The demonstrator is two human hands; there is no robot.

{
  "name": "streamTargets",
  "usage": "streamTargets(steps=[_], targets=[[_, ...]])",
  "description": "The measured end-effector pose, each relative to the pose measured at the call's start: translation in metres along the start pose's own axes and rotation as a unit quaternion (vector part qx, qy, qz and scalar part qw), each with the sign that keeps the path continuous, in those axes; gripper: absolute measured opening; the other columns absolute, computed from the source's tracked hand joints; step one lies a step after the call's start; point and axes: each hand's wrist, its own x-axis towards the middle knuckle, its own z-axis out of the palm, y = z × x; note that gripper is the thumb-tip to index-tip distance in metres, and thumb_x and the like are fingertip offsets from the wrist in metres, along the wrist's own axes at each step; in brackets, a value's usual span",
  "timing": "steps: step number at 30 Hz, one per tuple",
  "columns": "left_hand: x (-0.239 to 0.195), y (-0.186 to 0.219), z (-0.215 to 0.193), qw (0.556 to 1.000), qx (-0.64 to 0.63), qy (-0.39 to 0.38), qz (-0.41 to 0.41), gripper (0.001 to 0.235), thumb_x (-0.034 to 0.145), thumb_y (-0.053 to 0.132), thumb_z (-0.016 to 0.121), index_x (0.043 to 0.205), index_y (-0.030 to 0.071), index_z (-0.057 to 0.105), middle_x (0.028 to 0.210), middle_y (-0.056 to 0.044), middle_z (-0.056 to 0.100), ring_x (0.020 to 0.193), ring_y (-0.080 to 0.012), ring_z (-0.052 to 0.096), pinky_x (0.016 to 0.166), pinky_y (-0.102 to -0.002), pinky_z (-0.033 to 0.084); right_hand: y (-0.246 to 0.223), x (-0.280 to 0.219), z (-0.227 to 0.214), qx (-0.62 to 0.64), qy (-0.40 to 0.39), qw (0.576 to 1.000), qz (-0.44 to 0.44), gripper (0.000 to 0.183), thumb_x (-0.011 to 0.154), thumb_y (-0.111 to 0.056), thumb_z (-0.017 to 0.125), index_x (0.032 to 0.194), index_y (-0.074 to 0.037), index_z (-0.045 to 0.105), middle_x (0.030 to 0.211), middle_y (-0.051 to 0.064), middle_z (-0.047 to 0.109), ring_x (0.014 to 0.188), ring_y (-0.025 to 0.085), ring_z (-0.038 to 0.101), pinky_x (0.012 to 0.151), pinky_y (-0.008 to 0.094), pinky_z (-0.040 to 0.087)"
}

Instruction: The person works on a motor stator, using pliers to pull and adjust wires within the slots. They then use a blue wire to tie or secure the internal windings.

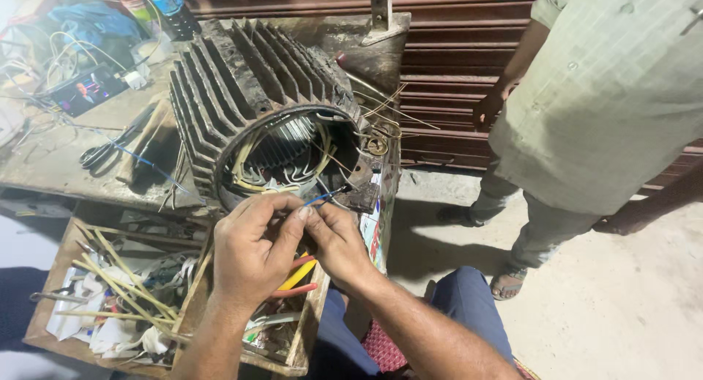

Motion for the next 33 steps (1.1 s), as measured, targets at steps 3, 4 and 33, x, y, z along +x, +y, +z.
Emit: streamTargets(steps=[3, 4, 33], targets=[[0.002, 0.000, 0.000, 1.000, -0.002, -0.007, -0.006, 0.010, 0.093, 0.011, 0.071, 0.097, 0.002, 0.070, 0.088, -0.009, 0.073, 0.075, -0.0187, 0.073, 0.064, -0.029, 0.056, -0.002, 0.000, 0.000, -0.011, 0.000, 1.000, 0.003, 0.035, 0.112, -0.022, 0.050, 0.123, 0.008, 0.064, 0.106, 0.010, 0.071, 0.096, 0.013, 0.064, 0.083, 0.028, 0.055], [0.003, 0.001, 0.000, 1.000, -0.002, -0.009, -0.006, 0.010, 0.093, 0.011, 0.071, 0.097, 0.002, 0.070, 0.088, -0.009, 0.073, 0.075, -0.0182, 0.073, 0.064, -0.029, 0.056, -0.002, 0.001, -0.001, 0.001, -0.003, 1.000, 0.003, 0.035, 0.111, -0.023, 0.050, 0.123, 0.007, 0.064, 0.106, 0.009, 0.071, 0.096, 0.012, 0.065, 0.084, 0.028, 0.055], [-0.005, -0.016, 0.026, 0.992, -0.048, 0.116, -0.021, 0.018, 0.102, 0.006, 0.066, 0.118, -0.002, 0.065, 0.104, -0.011, 0.076, 0.095, -0.0177, 0.075, 0.082, -0.029, 0.059, 0.004, 0.009, 0.008, 0.141, 0.140, 0.980, -0.029, 0.033, 0.109, -0.037, 0.050, 0.100, -0.007, 0.059, 0.081, 0.002, 0.061, 0.065, 0.010, 0.052, 0.057, 0.026, 0.043]])
